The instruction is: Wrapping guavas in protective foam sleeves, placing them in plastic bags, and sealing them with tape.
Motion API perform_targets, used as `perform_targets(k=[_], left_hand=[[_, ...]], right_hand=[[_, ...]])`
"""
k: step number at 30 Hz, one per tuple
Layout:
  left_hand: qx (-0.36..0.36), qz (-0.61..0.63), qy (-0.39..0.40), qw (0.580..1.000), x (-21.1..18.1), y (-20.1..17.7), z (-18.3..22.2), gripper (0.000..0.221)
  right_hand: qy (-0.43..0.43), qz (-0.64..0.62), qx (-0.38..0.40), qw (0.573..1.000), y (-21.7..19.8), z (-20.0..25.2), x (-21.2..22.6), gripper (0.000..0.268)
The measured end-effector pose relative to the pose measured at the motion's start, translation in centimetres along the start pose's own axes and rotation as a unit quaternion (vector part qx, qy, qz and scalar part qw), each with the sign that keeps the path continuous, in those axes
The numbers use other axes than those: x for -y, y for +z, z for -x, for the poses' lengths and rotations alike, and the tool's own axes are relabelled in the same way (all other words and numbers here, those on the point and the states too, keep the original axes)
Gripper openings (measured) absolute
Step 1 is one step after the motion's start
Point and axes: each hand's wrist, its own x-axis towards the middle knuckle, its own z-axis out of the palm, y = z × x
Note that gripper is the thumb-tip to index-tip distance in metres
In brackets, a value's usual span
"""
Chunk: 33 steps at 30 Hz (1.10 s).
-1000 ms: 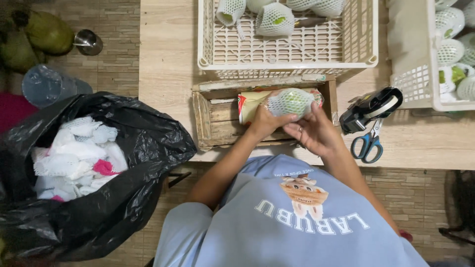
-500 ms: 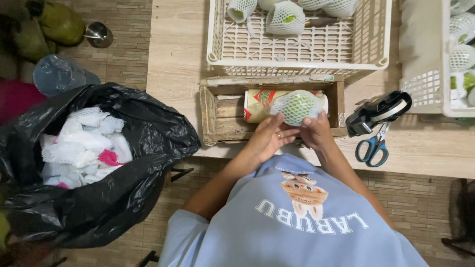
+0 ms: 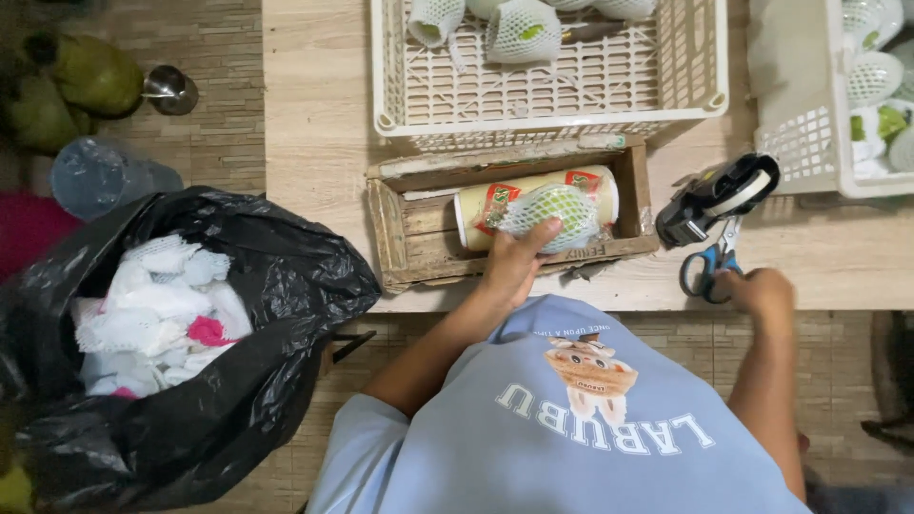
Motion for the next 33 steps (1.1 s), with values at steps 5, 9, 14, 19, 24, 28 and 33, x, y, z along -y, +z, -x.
perform_targets(k=[5,9,14,19,24,28,33], left_hand=[[0.061,-0.030,0.111,0.991,1.2,-0.8,-1.0,0.065],[0.055,-0.046,0.112,0.991,1.0,-1.1,-1.5,0.071],[0.066,-0.011,0.100,0.993,0.1,-1.7,-2.6,0.051],[0.067,-0.025,0.087,0.994,-0.6,-1.3,-2.6,0.057],[0.063,-0.032,0.072,0.995,-0.8,-1.5,-2.4,0.059],[0.093,-0.032,0.078,0.992,-0.6,-1.8,-1.7,0.059],[0.115,-0.023,0.095,0.989,-0.3,-2.2,-1.4,0.061]], right_hand=[[0.059,-0.097,-0.069,0.991,5.0,-1.7,0.6,0.047],[0.066,-0.095,-0.077,0.990,4.8,-1.4,-1.3,0.045],[0.069,-0.356,-0.123,0.924,4.7,-0.6,-7.1,0.014],[-0.037,-0.531,-0.123,0.838,4.4,2.5,-7.9,0.014],[-0.191,-0.650,-0.193,0.710,2.6,4.3,-4.2,0.038],[-0.290,-0.386,-0.079,0.872,-3.9,5.5,2.2,0.054],[-0.424,0.050,-0.066,0.902,-10.1,2.5,8.8,0.082]])
